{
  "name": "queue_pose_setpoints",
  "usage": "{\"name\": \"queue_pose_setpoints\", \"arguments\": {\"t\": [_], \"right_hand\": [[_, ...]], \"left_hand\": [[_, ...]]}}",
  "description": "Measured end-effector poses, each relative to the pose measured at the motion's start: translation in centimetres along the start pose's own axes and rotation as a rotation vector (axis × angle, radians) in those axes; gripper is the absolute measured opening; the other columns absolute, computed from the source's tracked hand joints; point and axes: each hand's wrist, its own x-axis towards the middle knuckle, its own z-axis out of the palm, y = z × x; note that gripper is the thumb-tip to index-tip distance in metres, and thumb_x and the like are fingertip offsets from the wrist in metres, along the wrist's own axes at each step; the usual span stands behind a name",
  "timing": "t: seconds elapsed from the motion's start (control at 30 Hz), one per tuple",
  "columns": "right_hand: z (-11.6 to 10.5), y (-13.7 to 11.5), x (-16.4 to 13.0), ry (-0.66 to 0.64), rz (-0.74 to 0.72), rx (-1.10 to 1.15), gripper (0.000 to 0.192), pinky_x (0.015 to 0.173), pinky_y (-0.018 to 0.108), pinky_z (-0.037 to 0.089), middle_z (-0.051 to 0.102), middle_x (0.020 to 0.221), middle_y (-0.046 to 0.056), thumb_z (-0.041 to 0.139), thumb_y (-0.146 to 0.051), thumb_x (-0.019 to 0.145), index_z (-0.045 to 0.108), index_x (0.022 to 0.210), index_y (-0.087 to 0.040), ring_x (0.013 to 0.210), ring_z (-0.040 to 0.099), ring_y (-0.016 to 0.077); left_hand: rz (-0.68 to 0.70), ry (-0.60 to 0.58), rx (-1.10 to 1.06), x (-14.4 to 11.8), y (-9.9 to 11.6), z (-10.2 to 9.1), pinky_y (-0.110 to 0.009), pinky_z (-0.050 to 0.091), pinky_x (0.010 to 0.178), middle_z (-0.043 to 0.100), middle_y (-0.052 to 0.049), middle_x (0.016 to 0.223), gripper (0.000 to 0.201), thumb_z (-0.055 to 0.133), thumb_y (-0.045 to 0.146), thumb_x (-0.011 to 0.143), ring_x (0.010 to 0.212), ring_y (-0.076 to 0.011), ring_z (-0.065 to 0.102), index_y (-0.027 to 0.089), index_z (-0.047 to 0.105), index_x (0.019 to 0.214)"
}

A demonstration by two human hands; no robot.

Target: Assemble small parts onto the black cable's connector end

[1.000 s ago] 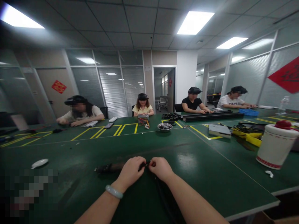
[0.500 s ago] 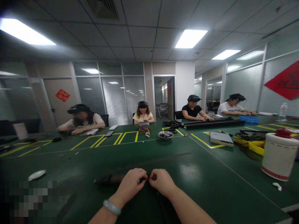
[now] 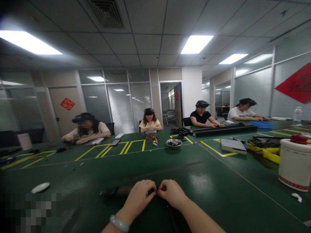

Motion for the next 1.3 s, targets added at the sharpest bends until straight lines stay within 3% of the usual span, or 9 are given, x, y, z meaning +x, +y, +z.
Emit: {"name": "queue_pose_setpoints", "arguments": {"t": [0.43,1.3], "right_hand": [[0.4,0.96,0.38,-0.013,0.006,0.059,0.015,0.06,0.02,0.041,0.073,0.075,0.001,0.069,-0.031,0.073,0.075,0.078,-0.018,0.069,0.064,0.015],[-0.02,0.76,0.09,-0.005,0.003,0.008,0.012,0.054,0.02,0.038,0.072,0.07,0.001,0.063,-0.026,0.075,0.073,0.075,-0.019,0.065,0.065,0.0145]], "left_hand": [[0.068,0.037,0.04,0.01,0.18,0.52,-0.029,0.038,0.083,0.063,0.002,0.098,0.011,0.054,0.018,0.086,0.094,-0.0168,0.055,0.025,0.061,0.092],[0.019,0.075,-0.04,-0.1,0.39,0.54,-0.028,0.035,0.079,0.062,0.003,0.094,0.011,0.055,0.017,0.084,0.088,-0.0157,0.053,0.025,0.06,0.09]]}}
